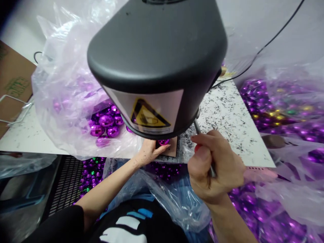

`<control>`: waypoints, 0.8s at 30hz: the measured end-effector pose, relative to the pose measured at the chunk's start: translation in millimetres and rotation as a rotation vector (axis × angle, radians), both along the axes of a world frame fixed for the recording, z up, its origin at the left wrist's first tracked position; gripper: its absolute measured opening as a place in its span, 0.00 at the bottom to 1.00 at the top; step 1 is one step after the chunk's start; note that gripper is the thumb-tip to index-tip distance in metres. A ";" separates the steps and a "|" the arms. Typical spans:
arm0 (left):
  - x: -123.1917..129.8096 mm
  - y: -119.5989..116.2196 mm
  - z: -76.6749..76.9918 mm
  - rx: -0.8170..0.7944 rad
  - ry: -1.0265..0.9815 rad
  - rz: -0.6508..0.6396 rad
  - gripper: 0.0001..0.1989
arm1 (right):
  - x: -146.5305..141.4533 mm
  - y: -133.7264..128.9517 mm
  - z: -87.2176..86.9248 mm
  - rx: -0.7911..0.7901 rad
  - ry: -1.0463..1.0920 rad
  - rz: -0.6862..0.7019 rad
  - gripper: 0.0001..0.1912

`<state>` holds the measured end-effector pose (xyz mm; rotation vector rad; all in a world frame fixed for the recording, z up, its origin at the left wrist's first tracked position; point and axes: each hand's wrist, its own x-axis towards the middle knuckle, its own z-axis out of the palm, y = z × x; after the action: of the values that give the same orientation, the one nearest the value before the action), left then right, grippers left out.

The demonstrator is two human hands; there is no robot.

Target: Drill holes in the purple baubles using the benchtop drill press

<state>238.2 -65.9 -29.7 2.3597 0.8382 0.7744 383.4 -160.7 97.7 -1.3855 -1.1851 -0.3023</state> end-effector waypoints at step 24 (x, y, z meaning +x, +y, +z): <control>2.4 0.2 10.2 -0.018 0.046 0.024 0.22 | 14.0 10.3 -58.7 0.171 -0.217 -0.069 0.09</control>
<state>240.6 -65.7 -19.5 2.3641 0.8902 0.7220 397.4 -150.4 38.9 -1.2683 -1.2577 -0.6019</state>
